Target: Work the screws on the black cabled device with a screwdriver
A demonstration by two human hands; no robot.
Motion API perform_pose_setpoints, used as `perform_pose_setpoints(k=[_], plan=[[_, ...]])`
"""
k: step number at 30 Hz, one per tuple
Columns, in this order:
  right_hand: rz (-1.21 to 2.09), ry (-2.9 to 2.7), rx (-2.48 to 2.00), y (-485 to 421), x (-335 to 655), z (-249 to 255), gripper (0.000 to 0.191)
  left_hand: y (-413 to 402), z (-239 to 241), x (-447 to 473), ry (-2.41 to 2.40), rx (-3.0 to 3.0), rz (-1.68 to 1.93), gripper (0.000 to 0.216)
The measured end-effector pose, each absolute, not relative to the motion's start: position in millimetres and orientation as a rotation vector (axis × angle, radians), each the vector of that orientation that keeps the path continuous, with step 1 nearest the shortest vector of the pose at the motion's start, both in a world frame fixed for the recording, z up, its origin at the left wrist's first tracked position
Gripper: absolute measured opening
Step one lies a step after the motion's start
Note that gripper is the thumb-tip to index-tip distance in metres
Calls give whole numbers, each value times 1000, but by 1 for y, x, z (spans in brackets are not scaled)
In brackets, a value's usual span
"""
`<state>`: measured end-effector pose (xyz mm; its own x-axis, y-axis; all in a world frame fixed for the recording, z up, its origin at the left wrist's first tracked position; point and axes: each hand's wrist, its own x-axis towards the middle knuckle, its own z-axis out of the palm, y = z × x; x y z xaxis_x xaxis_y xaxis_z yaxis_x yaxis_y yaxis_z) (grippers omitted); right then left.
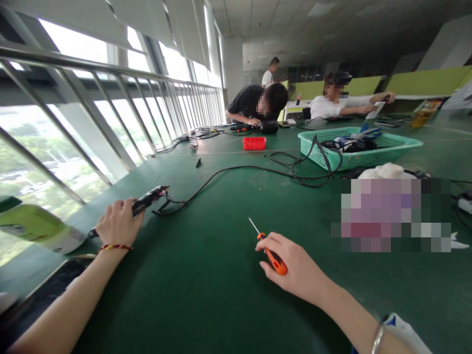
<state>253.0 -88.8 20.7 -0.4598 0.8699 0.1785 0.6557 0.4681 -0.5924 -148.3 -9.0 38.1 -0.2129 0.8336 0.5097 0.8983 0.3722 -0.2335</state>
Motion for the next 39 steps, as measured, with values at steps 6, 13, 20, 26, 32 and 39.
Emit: perform_pose_setpoints(k=[6,13,20,26,32,39], plan=[[709,-2281,-1327,-85,257,17,27,-6,32,-150,-1911,-1613,-271,27],[768,-2266,-1372,-86,256,19,28,-4,27,-154,-1981,-1574,-374,27],[769,-2225,-1360,-89,251,27,26,-9,30,-152,-1935,-1516,-662,28],[636,-1966,-1399,-81,251,18,25,-10,41,-101,-1643,-1952,-802,29],[457,-1760,-1457,-76,261,15,36,10,46,-9,-1388,-2468,-649,35],[515,-1835,-1609,-76,261,14,42,39,15,37,-1461,-2631,-639,36]])
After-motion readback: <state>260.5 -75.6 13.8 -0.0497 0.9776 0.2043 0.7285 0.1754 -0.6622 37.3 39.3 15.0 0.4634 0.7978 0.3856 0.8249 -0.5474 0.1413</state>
